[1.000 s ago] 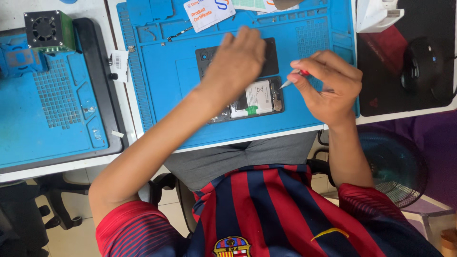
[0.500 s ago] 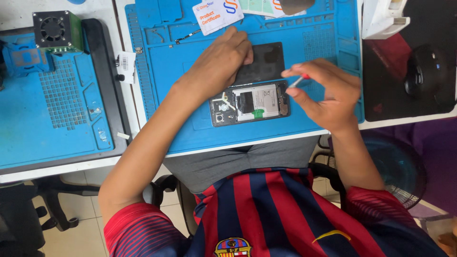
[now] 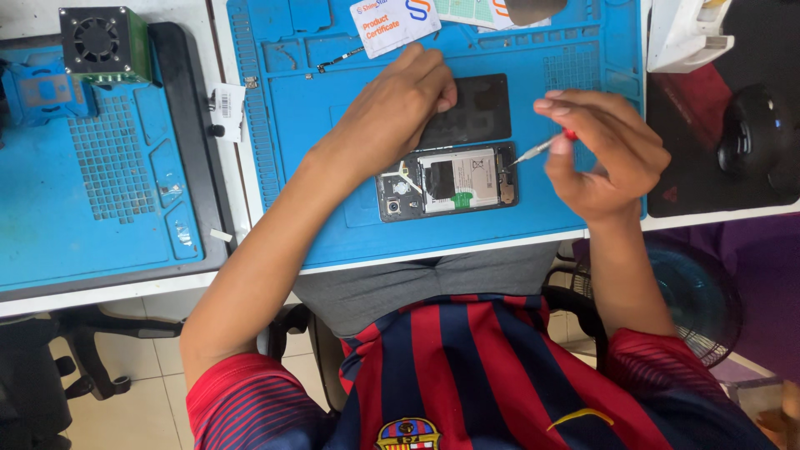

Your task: The person uses a screwdriver to remove screws from a disassembled smartphone placed on a blue anti-static mat. They carefully detach internal components, including a ribbon cable, and set them aside on the mat. The person continues to unscrew and separate parts of the phone's internal assembly throughout the clip.

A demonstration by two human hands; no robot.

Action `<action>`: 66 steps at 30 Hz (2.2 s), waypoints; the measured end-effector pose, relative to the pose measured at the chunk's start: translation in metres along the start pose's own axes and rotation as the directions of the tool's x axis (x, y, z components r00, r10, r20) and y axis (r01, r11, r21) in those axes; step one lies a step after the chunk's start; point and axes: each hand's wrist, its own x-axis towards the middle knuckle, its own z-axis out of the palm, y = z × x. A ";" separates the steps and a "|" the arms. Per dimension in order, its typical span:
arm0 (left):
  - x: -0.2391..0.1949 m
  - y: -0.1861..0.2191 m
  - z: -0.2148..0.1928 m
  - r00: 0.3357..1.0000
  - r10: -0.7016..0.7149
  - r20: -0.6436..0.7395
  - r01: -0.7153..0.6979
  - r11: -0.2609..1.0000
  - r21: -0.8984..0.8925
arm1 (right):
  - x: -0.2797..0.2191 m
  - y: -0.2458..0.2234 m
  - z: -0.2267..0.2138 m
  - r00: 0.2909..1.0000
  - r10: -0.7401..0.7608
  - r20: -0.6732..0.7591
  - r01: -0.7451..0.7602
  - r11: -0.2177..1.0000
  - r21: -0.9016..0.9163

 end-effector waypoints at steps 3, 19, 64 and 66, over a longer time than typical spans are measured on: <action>0.001 0.003 -0.003 1.000 -0.010 0.014 0.011 0.998 -0.060 | 0.002 0.002 -0.001 0.998 -0.063 0.013 0.063 0.997 0.042; -0.002 0.036 0.017 0.960 0.124 0.252 -0.134 0.991 0.024 | -0.023 0.027 0.002 0.998 -0.040 0.039 0.035 0.993 0.113; 0.001 0.031 0.045 0.993 0.089 0.083 -0.081 0.992 -0.099 | -0.042 0.035 0.003 0.999 0.038 0.027 -0.043 0.982 0.185; 0.001 0.031 0.047 0.993 0.087 0.083 -0.079 0.992 -0.103 | -0.041 0.034 0.003 0.997 0.070 0.029 -0.074 0.976 0.204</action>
